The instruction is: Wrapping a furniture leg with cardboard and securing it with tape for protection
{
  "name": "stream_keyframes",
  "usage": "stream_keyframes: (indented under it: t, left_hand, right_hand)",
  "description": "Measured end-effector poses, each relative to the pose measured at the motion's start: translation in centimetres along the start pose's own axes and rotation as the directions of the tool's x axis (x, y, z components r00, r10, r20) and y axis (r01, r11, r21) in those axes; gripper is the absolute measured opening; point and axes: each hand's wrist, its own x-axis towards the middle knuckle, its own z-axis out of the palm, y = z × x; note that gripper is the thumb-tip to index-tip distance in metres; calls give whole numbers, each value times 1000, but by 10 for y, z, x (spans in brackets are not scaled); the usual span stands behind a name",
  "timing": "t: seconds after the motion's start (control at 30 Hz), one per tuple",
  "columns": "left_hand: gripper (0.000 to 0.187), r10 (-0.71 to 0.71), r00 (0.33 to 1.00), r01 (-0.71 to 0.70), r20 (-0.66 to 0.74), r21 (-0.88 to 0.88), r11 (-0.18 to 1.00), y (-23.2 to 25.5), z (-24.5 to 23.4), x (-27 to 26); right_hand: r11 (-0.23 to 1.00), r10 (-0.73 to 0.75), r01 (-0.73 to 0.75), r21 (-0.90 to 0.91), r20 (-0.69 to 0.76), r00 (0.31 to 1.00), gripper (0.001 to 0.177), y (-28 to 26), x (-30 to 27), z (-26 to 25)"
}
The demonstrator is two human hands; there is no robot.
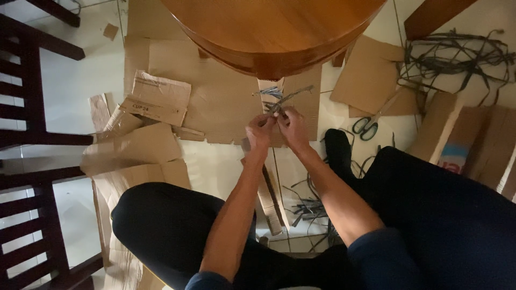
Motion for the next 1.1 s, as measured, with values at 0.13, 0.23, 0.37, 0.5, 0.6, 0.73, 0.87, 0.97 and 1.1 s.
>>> stream_keyframes:
  t: [0.13,0.23,0.37,0.5,0.6,0.73,0.87,0.97,1.1]
  left_hand:
    - [27,-25,1000,25,4,16,1000,-57,21,31]
    - [29,-54,998,54,24,1,999,-88,32,48]
    - [34,-260,965,257,-46,-54,965,-69,42,48]
    - [34,-303,953,298,-25,-133,945,-35,32,28]
    - [34,-404,913,371,-58,-294,881,-40,39,32]
    - [33,-329,944,316,-23,-216,924,52,-8,-32]
    - [26,-168,982,125,-82,-376,918,-43,16,27]
    - [14,-142,989,132,28,-572,809,-39,11,21]
    - [33,-147,987,155,59,-537,829,-64,-5,26]
  right_hand:
    - [997,66,-64,45,-48,997,18,-12,-4,0]
    - [992,96,-88,90,-83,992,20,-15,-8,5]
    - [978,196,-187,87,-112,974,31,-7,-9,19]
    - [881,440,-425,210,-30,898,50,-4,-2,28]
    - [720,607,-594,359,90,789,79,-14,6,21]
    - [727,637,-596,342,-11,771,75,-2,-2,23]
    - [769,597,-595,234,71,799,74,30,3,18]
    - [729,635,-649,217,141,760,92,41,10,11]
    - [839,468,-418,347,-70,881,26,32,-26,-17]
